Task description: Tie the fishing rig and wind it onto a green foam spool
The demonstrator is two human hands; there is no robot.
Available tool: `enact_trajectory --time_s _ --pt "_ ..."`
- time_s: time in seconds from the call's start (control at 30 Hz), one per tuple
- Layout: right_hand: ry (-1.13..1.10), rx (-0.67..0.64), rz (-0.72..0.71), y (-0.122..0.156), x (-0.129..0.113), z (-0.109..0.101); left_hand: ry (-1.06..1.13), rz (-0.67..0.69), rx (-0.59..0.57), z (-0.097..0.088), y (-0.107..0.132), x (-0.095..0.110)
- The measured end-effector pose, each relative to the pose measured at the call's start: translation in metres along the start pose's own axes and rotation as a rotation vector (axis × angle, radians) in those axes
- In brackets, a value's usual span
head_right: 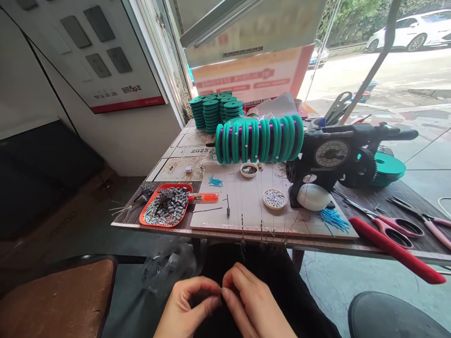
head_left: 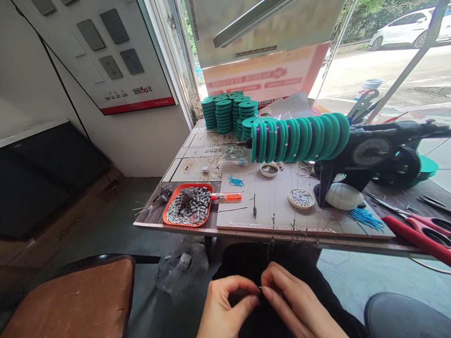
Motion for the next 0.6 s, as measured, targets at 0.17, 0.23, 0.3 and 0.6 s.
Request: enact_trajectory --time_s 0.17,0.23,0.3,0.6 --pt "-0.245 -0.175 0.350 0.015 0.020 0.018 0.054 0.028 0.027 -0.002 -0.004 -0.008" --pt "-0.294 -0.189 0.398 0.015 0.021 0.021 0.100 0.046 -0.010 0.000 -0.005 -0.011" --pt "-0.315 -0.196 0.425 0.013 0.021 0.022 0.128 0.070 -0.025 0.000 -0.006 -0.013" --pt "-0.241 -0.259 0.420 0.005 0.011 0.020 0.049 0.185 -0.007 -0.004 -0.005 -0.008"
Point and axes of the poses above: each hand's wrist, its own y-axis away from the middle knuckle, its own z-axis out of the palm, x = y × z, the point moved 6 cm from there along -y, towards the middle knuckle, and after that the axes turned 13 degrees about -z, right-handed, at the moved point
